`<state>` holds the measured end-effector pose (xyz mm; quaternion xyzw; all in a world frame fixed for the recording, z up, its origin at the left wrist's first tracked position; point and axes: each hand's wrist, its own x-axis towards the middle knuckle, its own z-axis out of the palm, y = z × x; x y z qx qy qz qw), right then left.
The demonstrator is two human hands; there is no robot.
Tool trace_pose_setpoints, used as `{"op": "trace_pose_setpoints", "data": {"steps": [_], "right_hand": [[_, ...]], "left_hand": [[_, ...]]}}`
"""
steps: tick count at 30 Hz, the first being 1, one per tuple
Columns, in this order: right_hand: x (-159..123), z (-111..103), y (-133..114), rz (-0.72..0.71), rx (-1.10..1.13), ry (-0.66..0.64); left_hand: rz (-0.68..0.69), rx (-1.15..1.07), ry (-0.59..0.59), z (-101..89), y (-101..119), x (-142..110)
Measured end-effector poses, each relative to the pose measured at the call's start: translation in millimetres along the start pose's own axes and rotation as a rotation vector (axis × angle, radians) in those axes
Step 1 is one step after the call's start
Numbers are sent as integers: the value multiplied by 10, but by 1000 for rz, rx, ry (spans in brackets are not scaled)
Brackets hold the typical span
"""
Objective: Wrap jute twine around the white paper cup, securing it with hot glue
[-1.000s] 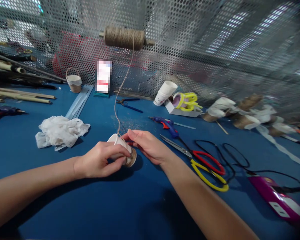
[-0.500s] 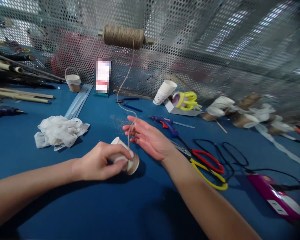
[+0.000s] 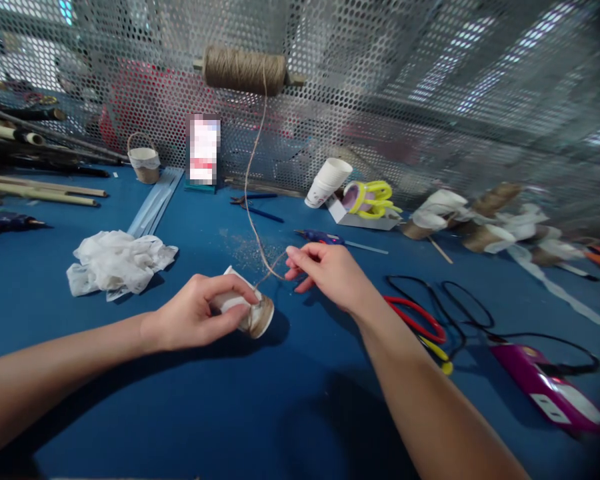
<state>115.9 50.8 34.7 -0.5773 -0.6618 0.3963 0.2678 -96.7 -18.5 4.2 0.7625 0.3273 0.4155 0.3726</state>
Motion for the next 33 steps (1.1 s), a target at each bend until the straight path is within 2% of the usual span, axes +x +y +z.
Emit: {"op": "trace_pose_setpoints", "data": {"steps": [3,4,5,9,11,12,13,15,18,20,26,33], "right_hand": [[-58,-18,-43,-162,-105,147],[-79,-9,-54,-179,-119,132],[-99,11,-62,-158,-122,62],[-157,205,-51,-5,52,-420],[-164,334,-29,-4,275,-560],[-161,391,-19,4,406,-584],[-156,436,-11,21,528,-571],[-142,481,-5,46,704,-444],[-135,442,-27,19,754,-228],[-146,384,-56,-28,728,-160],[-195,294,-111,-145,628,-74],[-221,306,-116,-205,504,-31]], "left_hand": [[-5,16,12,-5,-4,6],[-3,18,15,-5,-7,5],[0,18,14,-3,-10,2],[32,27,-5,14,-22,-28],[59,33,-15,22,-22,-42],[66,35,-16,23,-20,-45],[64,33,-24,20,-16,-46],[25,24,-25,9,-7,-40],[-105,-3,14,-12,-1,-15],[-202,-42,57,-18,-3,5],[-366,-187,75,-9,6,51],[-346,-207,56,-3,23,47]]}}
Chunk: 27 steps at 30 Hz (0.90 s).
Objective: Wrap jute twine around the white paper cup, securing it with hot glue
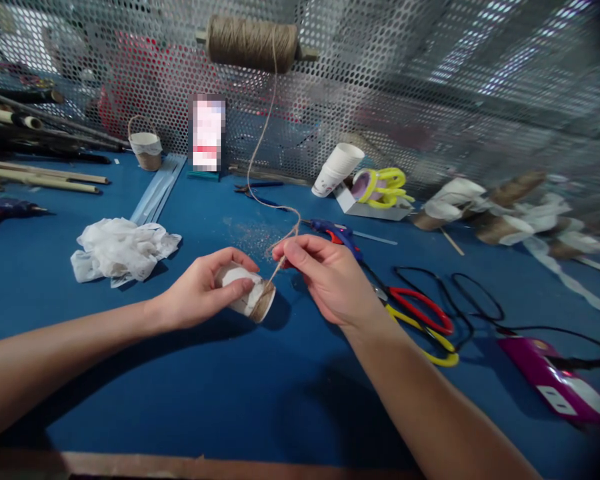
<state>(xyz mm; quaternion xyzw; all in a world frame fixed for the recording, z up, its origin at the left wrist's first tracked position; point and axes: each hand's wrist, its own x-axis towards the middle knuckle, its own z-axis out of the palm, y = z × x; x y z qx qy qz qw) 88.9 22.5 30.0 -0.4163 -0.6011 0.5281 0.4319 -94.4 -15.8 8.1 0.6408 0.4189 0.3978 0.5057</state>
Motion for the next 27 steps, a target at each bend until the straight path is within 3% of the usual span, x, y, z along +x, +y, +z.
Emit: {"op": "trace_pose_setpoints", "data": {"steps": [12,22,27], "right_hand": [[21,16,39,27,-80,-10],[9,45,56,68,-100,-50],[-7,61,80,109,-58,-69]], "left_hand": [[240,168,18,8,-13,-70],[408,154,50,8,-32,-85],[425,204,75,15,-15,-94]]}}
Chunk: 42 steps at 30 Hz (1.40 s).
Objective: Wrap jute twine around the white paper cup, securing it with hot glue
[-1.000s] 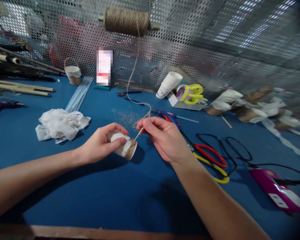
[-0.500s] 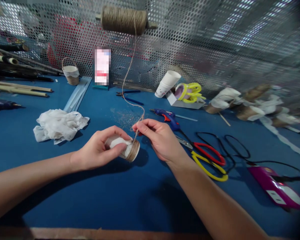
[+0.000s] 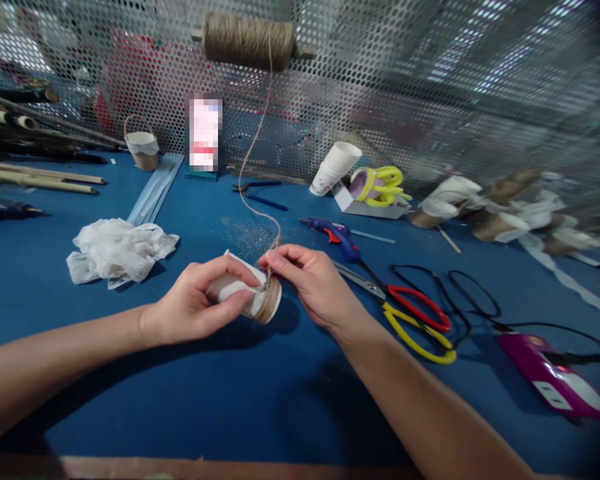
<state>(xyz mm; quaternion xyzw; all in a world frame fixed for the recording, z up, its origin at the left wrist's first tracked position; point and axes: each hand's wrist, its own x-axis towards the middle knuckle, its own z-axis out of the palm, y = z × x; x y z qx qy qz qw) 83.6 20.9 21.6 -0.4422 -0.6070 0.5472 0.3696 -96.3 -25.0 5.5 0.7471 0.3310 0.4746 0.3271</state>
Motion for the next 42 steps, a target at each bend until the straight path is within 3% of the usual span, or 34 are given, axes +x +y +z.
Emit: {"op": "trace_pose_setpoints", "data": {"steps": [8,19,23,35,38,42], "right_hand": [[-8,25,10,76,113,-30],[-71,-18,-129,-60,-59,70],[-68,-11,-101,-61,-73,45],[-34,51,-5,131,145,-70],[-34,62,-9,142,124,-83],[-60,80,-30,122,-5,-67]], "left_hand": [[55,14,29,-1,-2,-3],[60,0,1,-2,-14,-4],[81,-12,-4,-3,-10,-8],[173,52,36,-8,6,-2],[124,20,39,-12,12,7],[-97,-102,22,-24,9,6]]}}
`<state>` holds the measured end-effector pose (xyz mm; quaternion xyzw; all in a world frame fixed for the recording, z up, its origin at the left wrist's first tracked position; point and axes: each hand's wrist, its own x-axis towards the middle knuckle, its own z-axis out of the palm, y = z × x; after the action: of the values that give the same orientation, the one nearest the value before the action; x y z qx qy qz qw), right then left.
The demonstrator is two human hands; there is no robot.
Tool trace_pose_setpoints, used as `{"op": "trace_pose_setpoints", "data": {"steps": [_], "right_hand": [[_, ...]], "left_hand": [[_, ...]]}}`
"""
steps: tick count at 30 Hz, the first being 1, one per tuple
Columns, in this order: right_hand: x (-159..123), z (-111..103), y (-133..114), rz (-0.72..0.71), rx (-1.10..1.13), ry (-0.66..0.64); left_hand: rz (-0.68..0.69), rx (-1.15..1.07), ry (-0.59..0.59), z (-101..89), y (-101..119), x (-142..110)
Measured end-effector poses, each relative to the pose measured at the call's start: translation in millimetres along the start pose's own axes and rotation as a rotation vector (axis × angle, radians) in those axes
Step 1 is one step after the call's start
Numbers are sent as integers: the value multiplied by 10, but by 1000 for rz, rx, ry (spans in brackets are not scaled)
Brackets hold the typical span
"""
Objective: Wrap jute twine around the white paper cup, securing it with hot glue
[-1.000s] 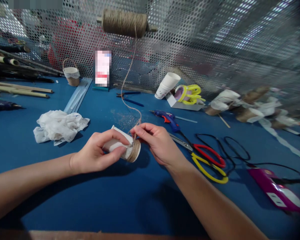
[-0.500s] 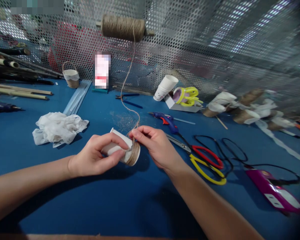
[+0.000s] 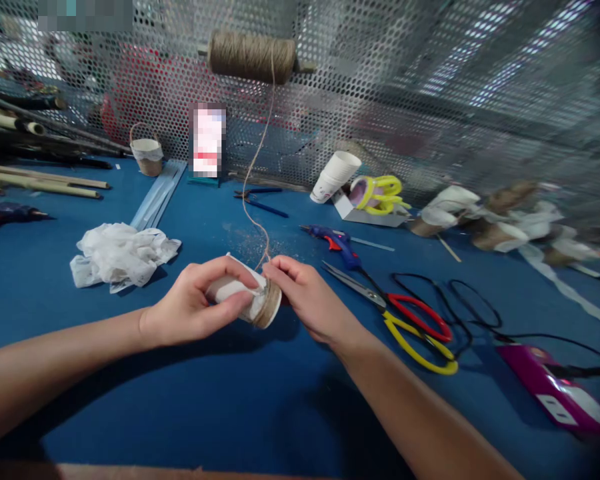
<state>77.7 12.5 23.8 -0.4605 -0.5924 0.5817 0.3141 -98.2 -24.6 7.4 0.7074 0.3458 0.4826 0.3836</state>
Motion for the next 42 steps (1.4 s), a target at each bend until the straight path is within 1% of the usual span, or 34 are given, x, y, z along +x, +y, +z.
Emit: {"op": "trace_pose_setpoints", "data": {"steps": [3,6,8,9,11,13,14,16,18,22,25,28,30,31,33,35,37,38,39,41,42], "right_hand": [[0,14,5,11,-42,12],[46,6,50,76,-33,-12],[91,-17,87,122,-51,-30],[110,-32,102,129,-70,-20],[129,-58,111,79,-102,49],[111,-67,92,-47,-126,121],[88,-61,76,-109,-153,130],[30,-31,43,-185,-237,94],[-24,10,24,-198,-318,59],[-50,50,29,-192,-335,78],[-12,26,40,-167,-244,46],[27,-7,60,-94,-46,17],[40,-23,74,-62,52,22],[40,-29,76,-74,65,32],[28,-38,65,-152,5,52],[7,-39,38,-254,-116,44],[-13,-31,10,-337,-226,3],[-21,-25,0,-365,-265,-17],[-25,-18,-6,-384,-295,-34],[-26,-10,-6,-391,-339,-59],[-23,-10,-1,-383,-344,-51]], "left_hand": [[-164,-139,7,-3,0,16],[-302,-313,36,7,4,61],[-384,-418,68,14,5,101],[-421,-451,102,16,4,121],[-485,-479,188,14,-1,160],[-533,-469,268,10,-9,188],[-550,-460,291,9,-14,196],[-560,-422,306,9,-24,198],[-533,-356,287,11,-32,184],[-396,-184,226,14,-47,132],[-303,-80,194,21,-63,87],[-209,24,160,37,-73,45],[-148,70,139,39,-67,35],[-134,63,138,34,-59,40],[-162,-27,149,7,-37,73],[-257,-212,174,-39,-15,125],[-382,-385,130,-89,-7,176],[-424,-429,106,-110,-8,195],[-436,-446,100,-125,-13,207],[-436,-436,92,-136,-27,214],[-425,-419,93,-134,-32,210]]}}
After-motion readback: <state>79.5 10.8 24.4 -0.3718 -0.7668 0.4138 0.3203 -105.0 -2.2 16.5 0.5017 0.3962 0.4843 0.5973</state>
